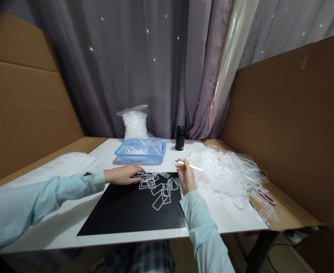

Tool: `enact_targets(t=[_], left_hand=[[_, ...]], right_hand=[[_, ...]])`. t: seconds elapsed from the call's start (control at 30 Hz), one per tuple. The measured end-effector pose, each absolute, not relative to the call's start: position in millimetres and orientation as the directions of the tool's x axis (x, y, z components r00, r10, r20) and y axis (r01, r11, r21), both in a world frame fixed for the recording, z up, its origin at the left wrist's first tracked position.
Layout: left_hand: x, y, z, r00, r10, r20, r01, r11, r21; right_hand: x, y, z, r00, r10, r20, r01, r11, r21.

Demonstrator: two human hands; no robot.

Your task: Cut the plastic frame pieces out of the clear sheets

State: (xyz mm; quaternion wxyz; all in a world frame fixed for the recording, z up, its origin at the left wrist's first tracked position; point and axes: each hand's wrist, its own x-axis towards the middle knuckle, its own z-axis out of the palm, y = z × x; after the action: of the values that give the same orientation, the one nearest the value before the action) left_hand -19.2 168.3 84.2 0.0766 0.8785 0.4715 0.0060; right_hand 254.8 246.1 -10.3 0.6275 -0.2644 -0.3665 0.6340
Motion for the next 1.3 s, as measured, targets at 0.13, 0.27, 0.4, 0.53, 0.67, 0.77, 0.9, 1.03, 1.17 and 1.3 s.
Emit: enact_targets(t=[0.13, 0.27, 0.4, 0.53, 0.67, 0.77, 0.9, 1.03, 1.17, 1.3], left_hand=[[-18.7, 170.5, 90.8, 0.575, 0.818, -0.016, 0.798, -0.557, 0.231], [-19.0, 188.2, 82.4, 0.589, 0.807, 0.047, 0.774, -0.580, 0.253], [-16.7, 193.4, 61.6, 0.657, 0.753, 0.036, 0.715, -0.638, 0.286], [-14.7, 179.1, 56.0, 0.673, 0.738, 0.057, 0.690, -0.654, 0.311], [-14.8, 168.6, 69.5, 0.658, 0.750, 0.072, 0.696, -0.641, 0.323], [-16.1, 172.3, 80.0, 0.606, 0.787, 0.115, 0.729, -0.608, 0.315], [-29.7, 186.0, 83.8, 0.510, 0.845, 0.157, 0.791, -0.533, 0.299], [-57.5, 191.9, 75.7, 0.484, 0.874, 0.046, 0.826, -0.474, 0.304], [-69.3, 179.0, 59.7, 0.443, 0.896, -0.038, 0.849, -0.406, 0.338], [-48.0, 157.6, 52.6, 0.511, 0.860, -0.016, 0.776, -0.454, 0.438]], right_hand=[[258.9, 233.6, 4.2, -0.226, 0.967, 0.121, -0.626, -0.049, -0.779], [255.9, 218.0, 14.5, -0.383, 0.916, 0.119, -0.598, -0.148, -0.788], [250.0, 211.8, 21.2, -0.399, 0.907, 0.137, -0.615, -0.154, -0.773], [258.5, 212.4, 27.6, -0.309, 0.931, 0.194, -0.685, -0.076, -0.725], [273.0, 209.6, 30.5, -0.337, 0.922, 0.190, -0.672, -0.094, -0.734], [275.5, 208.1, 29.2, -0.413, 0.901, 0.133, -0.600, -0.159, -0.784], [271.8, 210.1, 26.2, -0.455, 0.889, 0.060, -0.501, -0.200, -0.842], [271.7, 204.8, 27.8, -0.568, 0.823, -0.007, -0.352, -0.250, -0.902], [272.2, 195.1, 33.9, -0.711, 0.696, -0.103, -0.162, -0.304, -0.939], [267.3, 200.4, 35.8, -0.624, 0.779, -0.052, -0.220, -0.240, -0.945]])
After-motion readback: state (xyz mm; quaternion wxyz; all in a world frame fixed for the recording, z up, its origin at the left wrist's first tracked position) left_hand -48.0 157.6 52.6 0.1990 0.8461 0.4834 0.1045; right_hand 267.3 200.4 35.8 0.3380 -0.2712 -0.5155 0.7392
